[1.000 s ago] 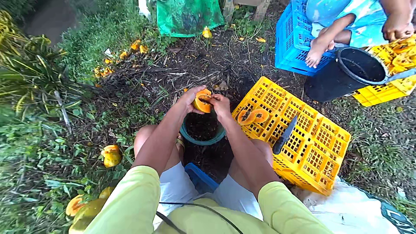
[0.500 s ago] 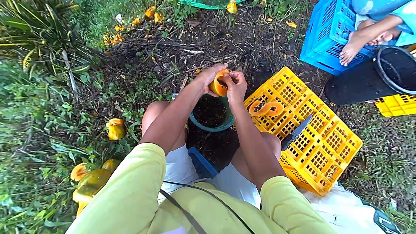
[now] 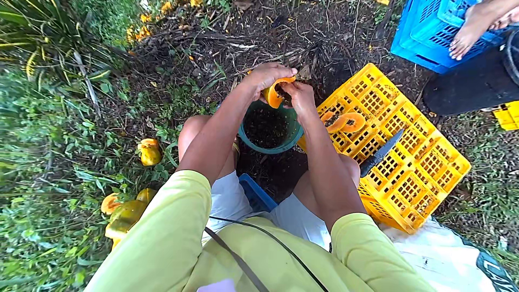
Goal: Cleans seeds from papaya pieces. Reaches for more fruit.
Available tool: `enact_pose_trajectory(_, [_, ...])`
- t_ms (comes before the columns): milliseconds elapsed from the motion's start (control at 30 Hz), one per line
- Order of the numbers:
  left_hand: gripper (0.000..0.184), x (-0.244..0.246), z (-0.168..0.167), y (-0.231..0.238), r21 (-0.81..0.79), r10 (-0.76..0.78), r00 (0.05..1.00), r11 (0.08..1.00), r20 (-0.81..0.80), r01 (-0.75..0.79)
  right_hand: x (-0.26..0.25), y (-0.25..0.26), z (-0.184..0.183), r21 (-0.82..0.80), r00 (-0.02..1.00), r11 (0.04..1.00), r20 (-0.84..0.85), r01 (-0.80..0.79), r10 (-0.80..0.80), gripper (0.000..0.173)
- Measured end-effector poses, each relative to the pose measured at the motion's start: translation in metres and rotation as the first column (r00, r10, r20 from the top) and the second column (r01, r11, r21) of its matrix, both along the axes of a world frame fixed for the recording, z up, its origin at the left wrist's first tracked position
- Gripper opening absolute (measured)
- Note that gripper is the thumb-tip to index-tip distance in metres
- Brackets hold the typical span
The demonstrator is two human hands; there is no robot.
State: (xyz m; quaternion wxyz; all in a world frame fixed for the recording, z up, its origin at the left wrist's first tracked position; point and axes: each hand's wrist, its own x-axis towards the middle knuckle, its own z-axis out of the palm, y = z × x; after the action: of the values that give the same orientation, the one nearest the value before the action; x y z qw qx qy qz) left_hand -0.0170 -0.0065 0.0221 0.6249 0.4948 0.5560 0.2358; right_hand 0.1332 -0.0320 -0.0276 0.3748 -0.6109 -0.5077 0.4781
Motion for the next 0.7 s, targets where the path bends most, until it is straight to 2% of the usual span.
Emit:
enact_pose_trajectory(200, [0.04, -0.007, 0.002, 0.004, -0.001, 0.005, 1.0, 1.0, 0.019, -0.005, 0.003, -0.002, 0.005, -0.05, 0.997, 0.998, -0.079, -0.022, 0.018, 0.02])
enact_pose_trajectory(300, [0.038, -0.006, 0.001, 0.003, 0.012, 0.002, 1.0, 1.0, -0.002, -0.002, 0.005, -0.002, 0.007, -0.096, 0.989, 0.992, -0.134, -0.081, 0.068, 0.024])
enact_pose_trajectory(433, [0.039, 0.0, -0.003, 0.001, 0.011, -0.022, 0.999, 1.0, -0.023, 0.022, -0.001, -0.002, 0.001, -0.076, 0.996, 0.995, -0.053, -0.071, 0.067, 0.031])
enact_pose_trajectory(567, [0.039, 0.003, -0.001, -0.001, 0.008, -0.038, 0.999, 0.999, -0.003, 0.038, -0.005, -0.001, -0.007, -0.057, 1.0, 0.998, 0.017, -0.009, 0.01, 0.023])
enact_pose_trajectory(700, [0.037, -0.004, 0.003, 0.002, 0.036, -0.069, 0.998, 0.997, 0.01, 0.069, 0.001, -0.001, -0.002, -0.08, 0.998, 0.996, -0.058, -0.037, 0.032, 0.017])
